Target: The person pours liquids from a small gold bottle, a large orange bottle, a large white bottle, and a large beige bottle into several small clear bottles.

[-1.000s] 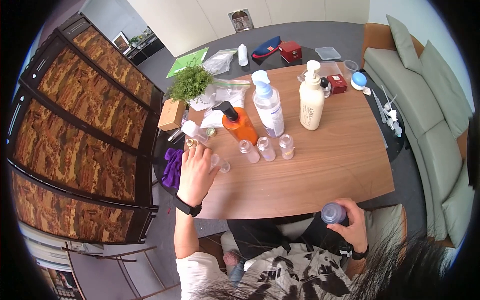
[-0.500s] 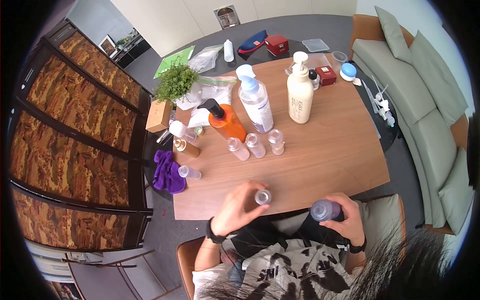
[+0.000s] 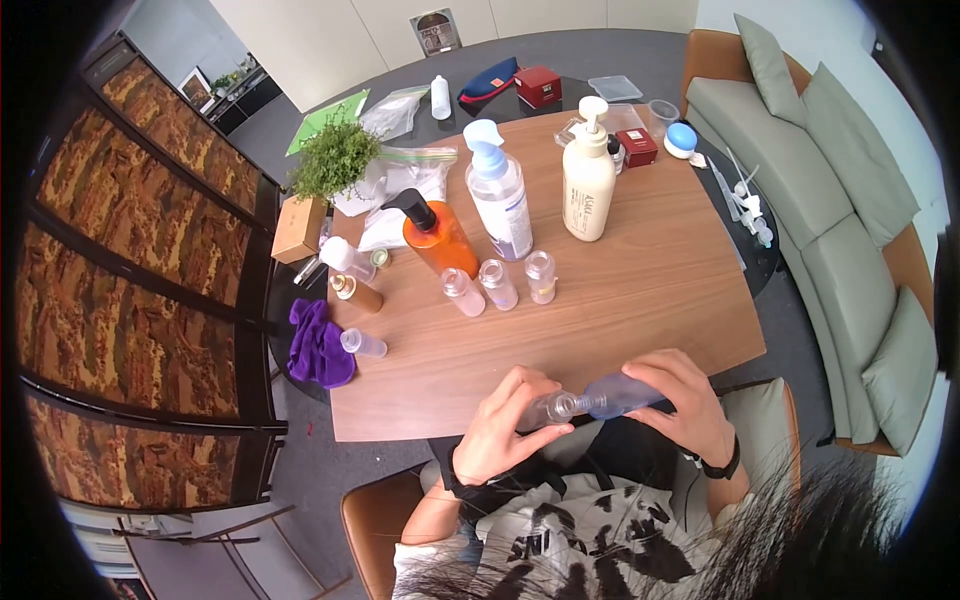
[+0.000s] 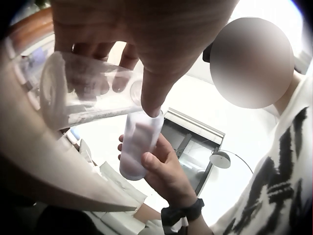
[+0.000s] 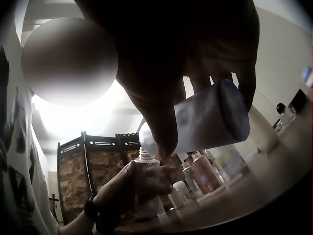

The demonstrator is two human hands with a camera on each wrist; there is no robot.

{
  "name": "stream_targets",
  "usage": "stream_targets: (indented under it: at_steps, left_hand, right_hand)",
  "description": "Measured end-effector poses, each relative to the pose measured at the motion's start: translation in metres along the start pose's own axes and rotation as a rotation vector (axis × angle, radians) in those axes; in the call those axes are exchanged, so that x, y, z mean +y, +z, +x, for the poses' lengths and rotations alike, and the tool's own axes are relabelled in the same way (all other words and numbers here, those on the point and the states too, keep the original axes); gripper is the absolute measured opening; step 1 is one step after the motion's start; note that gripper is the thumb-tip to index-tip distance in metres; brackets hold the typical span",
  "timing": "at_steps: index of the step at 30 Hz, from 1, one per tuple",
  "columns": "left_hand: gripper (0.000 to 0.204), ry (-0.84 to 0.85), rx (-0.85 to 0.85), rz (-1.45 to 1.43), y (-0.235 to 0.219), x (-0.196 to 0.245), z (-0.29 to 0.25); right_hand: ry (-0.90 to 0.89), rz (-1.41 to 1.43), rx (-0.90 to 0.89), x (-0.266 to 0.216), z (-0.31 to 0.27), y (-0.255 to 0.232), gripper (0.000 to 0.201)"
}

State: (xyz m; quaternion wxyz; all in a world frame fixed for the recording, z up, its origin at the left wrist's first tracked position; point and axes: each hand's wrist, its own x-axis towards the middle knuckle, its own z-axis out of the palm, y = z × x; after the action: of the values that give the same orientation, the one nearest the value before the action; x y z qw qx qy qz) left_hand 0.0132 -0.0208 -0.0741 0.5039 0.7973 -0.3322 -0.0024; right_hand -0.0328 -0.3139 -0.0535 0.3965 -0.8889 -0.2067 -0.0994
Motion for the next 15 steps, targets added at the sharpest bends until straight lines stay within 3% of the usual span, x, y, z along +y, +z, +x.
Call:
stream_targets:
  at_steps: [8, 15]
  left_hand:
    - [0.053, -0.016, -0.007, 0.020, 0.002, -0.001, -0.002]
    - [0.053, -0.043, 0.004, -0.019, 0.006, -0.002, -0.003]
  right_hand:
    - [-0.181, -0.353, -0.139, -0.014, 0.019, -0.027, 0.059]
    - [-0.218, -0.498, -0.130, -0.022, 0.023, -0.028, 0.053]
